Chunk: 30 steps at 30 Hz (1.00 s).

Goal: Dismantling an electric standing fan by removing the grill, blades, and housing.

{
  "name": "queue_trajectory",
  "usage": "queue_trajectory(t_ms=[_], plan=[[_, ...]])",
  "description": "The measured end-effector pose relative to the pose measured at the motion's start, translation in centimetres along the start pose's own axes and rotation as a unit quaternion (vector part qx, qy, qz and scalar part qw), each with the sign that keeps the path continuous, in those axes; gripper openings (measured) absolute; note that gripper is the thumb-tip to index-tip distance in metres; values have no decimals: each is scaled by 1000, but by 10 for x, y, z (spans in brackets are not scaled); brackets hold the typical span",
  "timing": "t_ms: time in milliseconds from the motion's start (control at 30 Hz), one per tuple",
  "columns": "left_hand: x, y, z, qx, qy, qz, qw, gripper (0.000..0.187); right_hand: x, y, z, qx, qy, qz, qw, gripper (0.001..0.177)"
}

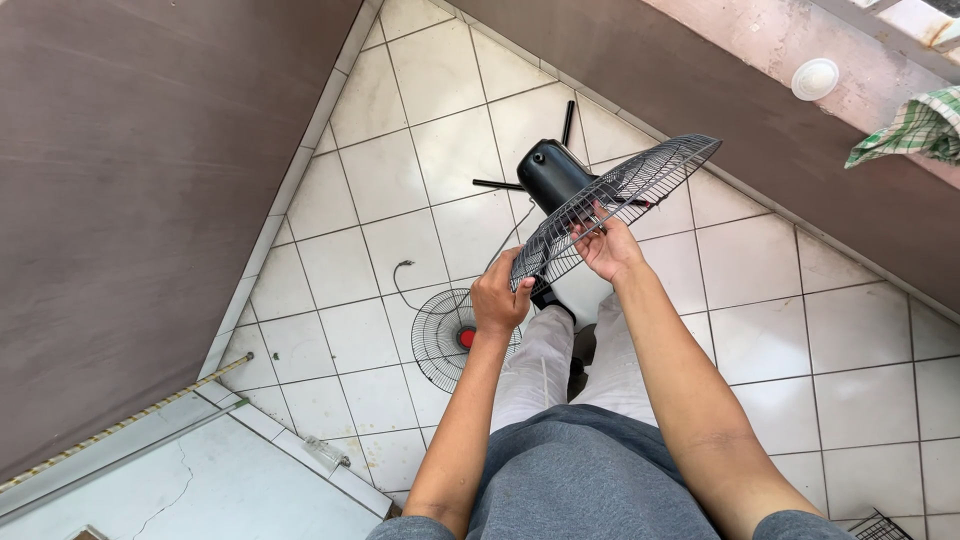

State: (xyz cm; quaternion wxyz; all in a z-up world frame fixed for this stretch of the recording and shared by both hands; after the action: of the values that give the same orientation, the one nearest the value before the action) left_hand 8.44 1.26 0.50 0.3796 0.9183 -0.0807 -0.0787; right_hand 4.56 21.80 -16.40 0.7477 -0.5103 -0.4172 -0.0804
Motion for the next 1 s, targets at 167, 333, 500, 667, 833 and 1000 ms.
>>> queue_trajectory(t_ms=[167, 333, 500, 667, 833, 1000], plan=[[7, -5, 7, -6, 28, 5, 1000, 70, -24, 30, 3, 46, -14, 24, 999, 21], [2, -2, -3, -25, 29, -7, 999, 67, 2, -3, 9, 174, 25, 39, 984, 21], [-5, -2, -3, -21, 57, -6, 998, 63, 10, -16, 5, 280, 137, 32, 950, 26], [-11, -2, 0, -14, 59, -2, 998, 63, 31, -43, 22, 560, 303, 15, 771, 41], [-12, 0, -6, 0, 47, -19, 999, 65, 41, -30, 27, 836, 361, -61, 409, 41], [-15, -5, 2, -5, 71, -4, 997, 66, 14, -5, 21, 419, 178, 10, 890, 45]])
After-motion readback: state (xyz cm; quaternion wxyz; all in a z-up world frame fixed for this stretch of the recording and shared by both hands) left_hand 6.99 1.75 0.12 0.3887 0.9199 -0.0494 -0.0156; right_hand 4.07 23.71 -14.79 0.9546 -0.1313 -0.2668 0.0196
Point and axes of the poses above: each hand's wrist, its own x-axis away from the middle knuckle, its own y-axis out of the back of the hand, z = x × y, the point moved 2 cm from there along -x, towards the middle knuckle, and after that the axes turned 9 degrees about z, right-handed, at the moved point
